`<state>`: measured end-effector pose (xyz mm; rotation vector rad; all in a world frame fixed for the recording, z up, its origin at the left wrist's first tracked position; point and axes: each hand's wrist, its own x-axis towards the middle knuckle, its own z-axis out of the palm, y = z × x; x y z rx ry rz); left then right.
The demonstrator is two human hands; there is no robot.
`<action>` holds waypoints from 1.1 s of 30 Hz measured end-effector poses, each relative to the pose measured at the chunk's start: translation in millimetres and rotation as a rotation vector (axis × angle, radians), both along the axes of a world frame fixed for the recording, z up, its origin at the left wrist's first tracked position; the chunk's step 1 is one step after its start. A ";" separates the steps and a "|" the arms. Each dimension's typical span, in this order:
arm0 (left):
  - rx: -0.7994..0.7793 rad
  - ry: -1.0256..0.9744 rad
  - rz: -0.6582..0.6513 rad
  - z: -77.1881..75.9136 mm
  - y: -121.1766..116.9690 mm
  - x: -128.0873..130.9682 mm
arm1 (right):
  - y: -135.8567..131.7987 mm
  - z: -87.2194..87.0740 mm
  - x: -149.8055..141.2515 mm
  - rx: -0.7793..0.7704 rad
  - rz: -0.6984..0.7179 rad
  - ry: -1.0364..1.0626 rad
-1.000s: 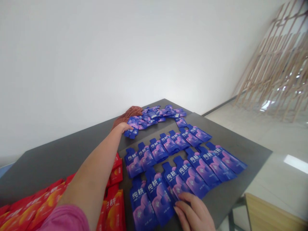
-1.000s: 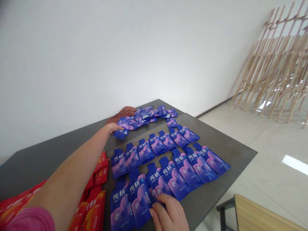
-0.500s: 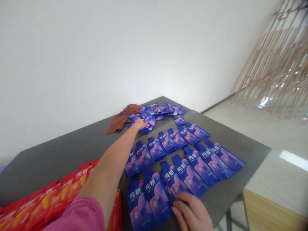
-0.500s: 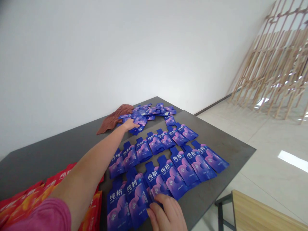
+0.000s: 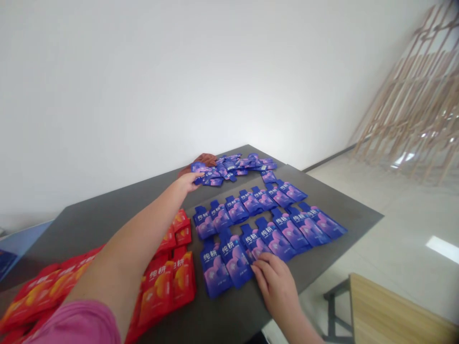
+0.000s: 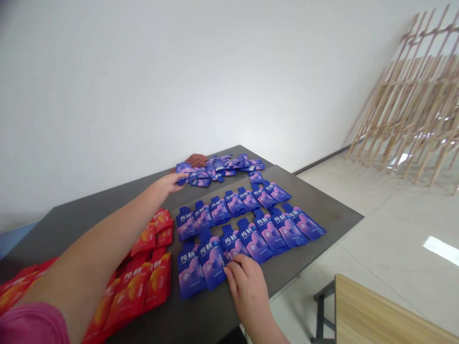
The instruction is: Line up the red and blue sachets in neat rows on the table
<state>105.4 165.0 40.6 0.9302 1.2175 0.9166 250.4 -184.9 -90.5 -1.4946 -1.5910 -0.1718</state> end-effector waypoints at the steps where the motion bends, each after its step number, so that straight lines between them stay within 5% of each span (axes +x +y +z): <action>1: -0.016 -0.025 0.013 8.0 -11.9 -8.4 | 1.1 -0.8 1.1 0.000 0.008 -0.004; 5: -0.037 -0.103 0.027 31.7 -78.9 -38.1 | 2.5 0.5 4.6 0.028 0.047 -0.014; 9: -0.057 -0.194 -0.042 34.2 -177.1 -59.1 | -12.6 15.1 -7.0 0.014 0.110 0.180; 13: -0.096 -0.299 -0.183 10.0 -274.6 -71.1 | -38.7 44.2 -39.3 -0.241 0.265 0.743; 17: -0.092 -0.272 -0.332 -25.3 -332.7 -77.6 | -56.3 67.7 -68.4 -0.420 0.462 1.177; 20: -0.071 -0.236 -0.416 -42.5 -347.1 -82.5 | -61.6 72.7 -78.5 -0.444 0.450 1.299; 24: -0.066 -0.237 -0.448 -46.3 -345.6 -90.1 | -62.8 71.7 -78.5 -0.459 0.412 1.454; 33: -0.011 -0.379 -0.164 -53.7 -324.5 -112.6 | -39.6 84.4 -35.4 -0.473 0.335 1.210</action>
